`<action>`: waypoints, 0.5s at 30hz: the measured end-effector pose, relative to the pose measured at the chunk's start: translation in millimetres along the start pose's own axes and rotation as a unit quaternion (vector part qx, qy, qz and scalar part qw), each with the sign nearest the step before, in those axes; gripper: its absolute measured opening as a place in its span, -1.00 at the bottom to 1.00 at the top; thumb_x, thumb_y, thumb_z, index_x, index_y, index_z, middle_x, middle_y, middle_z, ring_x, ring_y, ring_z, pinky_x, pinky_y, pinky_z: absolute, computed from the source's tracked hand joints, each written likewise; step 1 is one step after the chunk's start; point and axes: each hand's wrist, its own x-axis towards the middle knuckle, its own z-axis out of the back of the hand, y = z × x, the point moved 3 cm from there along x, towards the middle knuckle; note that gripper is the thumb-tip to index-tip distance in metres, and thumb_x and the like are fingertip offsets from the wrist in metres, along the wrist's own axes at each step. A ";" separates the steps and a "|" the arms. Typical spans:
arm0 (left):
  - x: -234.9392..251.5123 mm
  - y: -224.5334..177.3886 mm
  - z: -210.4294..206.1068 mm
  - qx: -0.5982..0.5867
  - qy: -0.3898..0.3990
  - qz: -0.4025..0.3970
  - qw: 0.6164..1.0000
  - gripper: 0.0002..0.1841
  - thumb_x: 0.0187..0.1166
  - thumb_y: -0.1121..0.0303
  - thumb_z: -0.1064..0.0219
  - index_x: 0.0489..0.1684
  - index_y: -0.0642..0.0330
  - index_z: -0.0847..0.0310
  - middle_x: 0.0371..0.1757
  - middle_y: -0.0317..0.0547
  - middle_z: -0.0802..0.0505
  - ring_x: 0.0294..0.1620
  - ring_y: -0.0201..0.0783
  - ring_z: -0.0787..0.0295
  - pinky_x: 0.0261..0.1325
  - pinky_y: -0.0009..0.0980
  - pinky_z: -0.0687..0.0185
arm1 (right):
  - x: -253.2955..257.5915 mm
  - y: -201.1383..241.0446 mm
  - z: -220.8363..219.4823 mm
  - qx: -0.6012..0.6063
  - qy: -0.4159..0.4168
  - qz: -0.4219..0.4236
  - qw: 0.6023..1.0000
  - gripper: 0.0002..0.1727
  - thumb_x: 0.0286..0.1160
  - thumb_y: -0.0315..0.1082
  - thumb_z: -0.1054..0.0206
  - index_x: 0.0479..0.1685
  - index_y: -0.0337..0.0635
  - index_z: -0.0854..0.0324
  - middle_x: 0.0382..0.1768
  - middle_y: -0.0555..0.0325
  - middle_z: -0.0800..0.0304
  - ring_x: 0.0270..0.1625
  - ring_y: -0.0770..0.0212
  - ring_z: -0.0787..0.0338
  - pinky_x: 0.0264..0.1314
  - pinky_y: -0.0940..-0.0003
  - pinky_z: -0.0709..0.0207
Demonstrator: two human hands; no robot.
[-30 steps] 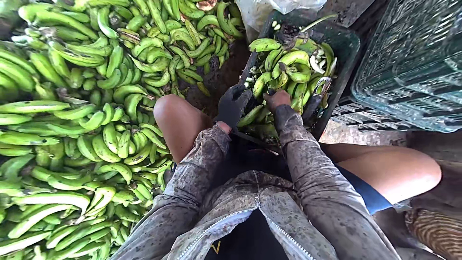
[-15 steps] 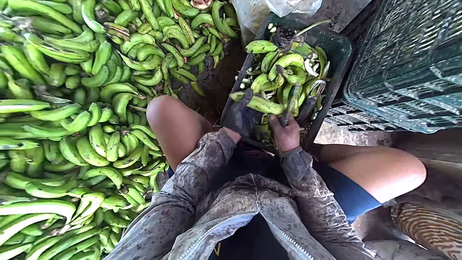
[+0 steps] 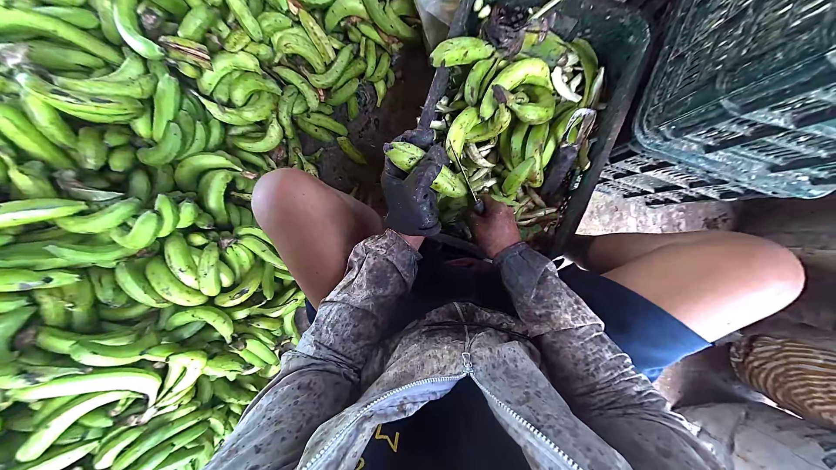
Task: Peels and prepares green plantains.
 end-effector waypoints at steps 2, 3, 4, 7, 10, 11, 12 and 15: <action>7.4 -5.8 2.9 -0.062 0.025 0.000 0.998 -0.71 0.41 0.55 -0.33 0.09 0.31 -0.50 -0.18 0.04 -0.78 -0.23 -0.09 -0.78 -0.06 -0.06 -0.81 | 2.0 -14.3 -1.4 -0.023 0.063 -0.076 0.995 -0.60 0.73 -0.15 -0.26 0.14 -0.38 -0.68 0.00 -0.34 -0.80 0.12 -0.28 -0.80 0.27 -0.32 -0.55; 14.7 -12.0 4.1 -0.094 0.042 0.003 0.995 -0.72 0.45 0.49 -0.33 0.10 0.25 -0.51 -0.19 0.00 -0.78 -0.24 -0.09 -0.78 -0.04 -0.02 -0.80 | 4.2 -23.9 -0.7 -0.033 0.079 -0.107 0.991 -0.58 0.73 -0.13 -0.26 0.19 -0.38 -0.68 0.09 -0.38 -0.79 0.22 -0.33 -0.78 0.35 -0.37 -0.52; 22.1 -19.3 6.3 -0.090 0.058 -0.008 0.994 -0.71 0.48 0.47 -0.32 0.14 0.24 -0.51 -0.16 -0.02 -0.77 -0.21 -0.09 -0.78 0.00 0.00 -0.79 | 4.4 -30.9 2.1 -0.033 0.072 -0.129 0.989 -0.57 0.73 -0.12 -0.26 0.20 -0.36 -0.68 0.12 -0.38 -0.79 0.26 -0.34 -0.76 0.38 -0.38 -0.50; 27.5 -33.1 5.7 0.095 0.069 -0.044 0.992 -0.61 0.40 0.54 -0.42 0.18 0.36 -0.46 -0.01 0.02 -0.78 -0.04 -0.12 -0.79 0.08 -0.10 -0.80 | -0.2 -24.7 27.5 0.001 -0.060 -0.082 0.995 -0.58 0.70 -0.10 -0.31 0.04 -0.39 -0.71 -0.15 -0.30 -0.81 -0.03 -0.26 -0.81 0.14 -0.33 -0.57; 14.3 -20.0 -9.7 0.334 0.082 0.091 0.935 -0.46 0.38 0.35 -0.58 0.35 0.30 -0.54 0.12 -0.01 -0.82 0.08 -0.23 -0.81 0.17 -0.21 -0.81 | 26.0 0.9 64.8 -0.044 -0.185 0.008 0.982 -0.52 0.66 -0.04 -0.31 0.14 -0.35 -0.71 -0.06 -0.30 -0.84 0.04 -0.29 -0.84 0.18 -0.35 -0.61; 10.2 -11.8 -13.5 0.392 0.101 0.141 0.903 -0.42 0.40 0.21 -0.59 0.41 0.18 -0.56 0.18 -0.04 -0.82 0.13 -0.25 -0.81 0.21 -0.20 -0.80 | 41.1 11.0 76.0 -0.074 -0.200 0.025 0.977 -0.50 0.65 -0.02 -0.31 0.23 -0.31 -0.69 0.09 -0.31 -0.82 0.15 -0.32 -0.82 0.25 -0.37 -0.60; 6.4 -5.7 -17.1 0.417 0.124 0.178 0.883 -0.36 0.45 0.13 -0.57 0.51 0.14 -0.52 0.33 -0.01 -0.76 0.27 -0.23 -0.76 0.33 -0.18 -0.74 | 57.4 22.5 85.9 -0.111 -0.199 0.027 0.973 -0.47 0.65 0.01 -0.30 0.35 -0.24 -0.66 0.26 -0.32 -0.74 0.25 -0.34 -0.77 0.29 -0.39 -0.57; 1.9 -6.4 -25.4 0.453 0.146 0.208 0.854 -0.34 0.53 0.03 -0.49 0.62 0.08 -0.47 0.56 -0.02 -0.63 0.51 -0.23 -0.59 0.53 -0.20 -0.56 | 110.1 48.5 101.8 -0.225 -0.156 0.010 0.962 -0.36 0.54 0.07 -0.42 0.52 -0.10 -0.58 0.53 -0.33 -0.52 0.33 -0.41 -0.72 0.26 -0.47 -0.57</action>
